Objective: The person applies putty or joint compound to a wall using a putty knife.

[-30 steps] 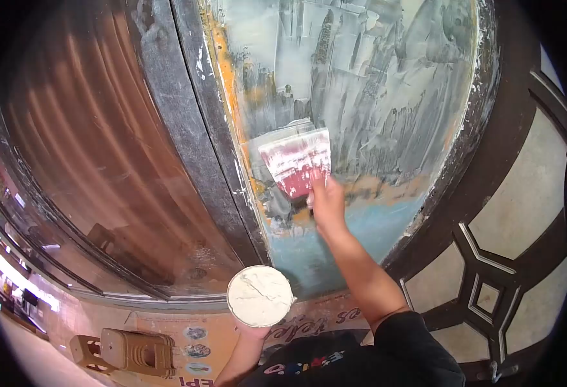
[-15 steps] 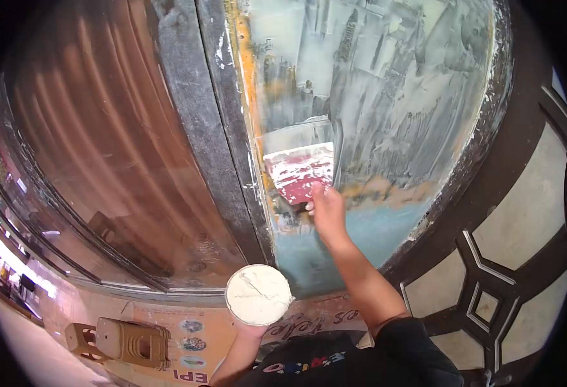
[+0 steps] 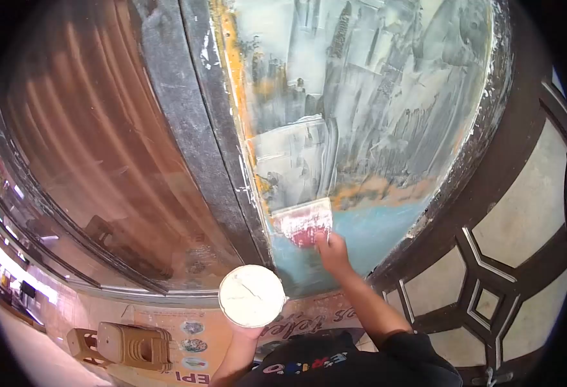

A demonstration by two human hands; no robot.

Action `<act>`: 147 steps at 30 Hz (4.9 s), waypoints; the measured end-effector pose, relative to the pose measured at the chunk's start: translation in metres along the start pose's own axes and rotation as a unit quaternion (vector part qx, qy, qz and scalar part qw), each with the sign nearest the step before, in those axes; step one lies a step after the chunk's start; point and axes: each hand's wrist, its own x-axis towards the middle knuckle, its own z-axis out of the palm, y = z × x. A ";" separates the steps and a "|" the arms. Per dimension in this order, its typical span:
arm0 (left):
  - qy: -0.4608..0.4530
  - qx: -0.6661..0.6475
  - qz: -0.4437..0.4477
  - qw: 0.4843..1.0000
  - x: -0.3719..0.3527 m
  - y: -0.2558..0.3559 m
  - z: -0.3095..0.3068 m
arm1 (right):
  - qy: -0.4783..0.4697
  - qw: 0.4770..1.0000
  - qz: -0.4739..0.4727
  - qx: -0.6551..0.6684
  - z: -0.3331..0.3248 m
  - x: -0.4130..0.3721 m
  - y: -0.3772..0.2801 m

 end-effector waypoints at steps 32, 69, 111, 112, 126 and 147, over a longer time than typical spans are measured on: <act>0.000 -0.194 -0.105 0.975 0.020 -0.051 0.019 | 0.026 0.982 0.187 0.007 -0.102 -0.032 0.068; -0.103 -0.175 -0.061 0.977 0.091 -0.259 0.097 | -0.102 0.988 -0.059 -0.098 -0.256 0.054 -0.088; -0.019 -0.130 -0.035 0.991 0.062 -0.109 0.051 | -0.045 0.961 0.244 0.121 -0.137 -0.016 0.093; -0.022 -0.131 -0.036 0.990 0.062 -0.108 0.048 | -0.044 0.962 0.241 0.120 -0.137 -0.015 0.092; -0.015 0.016 -0.031 0.999 0.070 -0.117 0.058 | -0.024 0.953 0.288 0.089 -0.144 -0.031 0.105; -0.008 0.043 -0.032 0.999 0.062 -0.146 0.047 | -0.052 0.958 0.239 0.147 -0.200 -0.016 0.083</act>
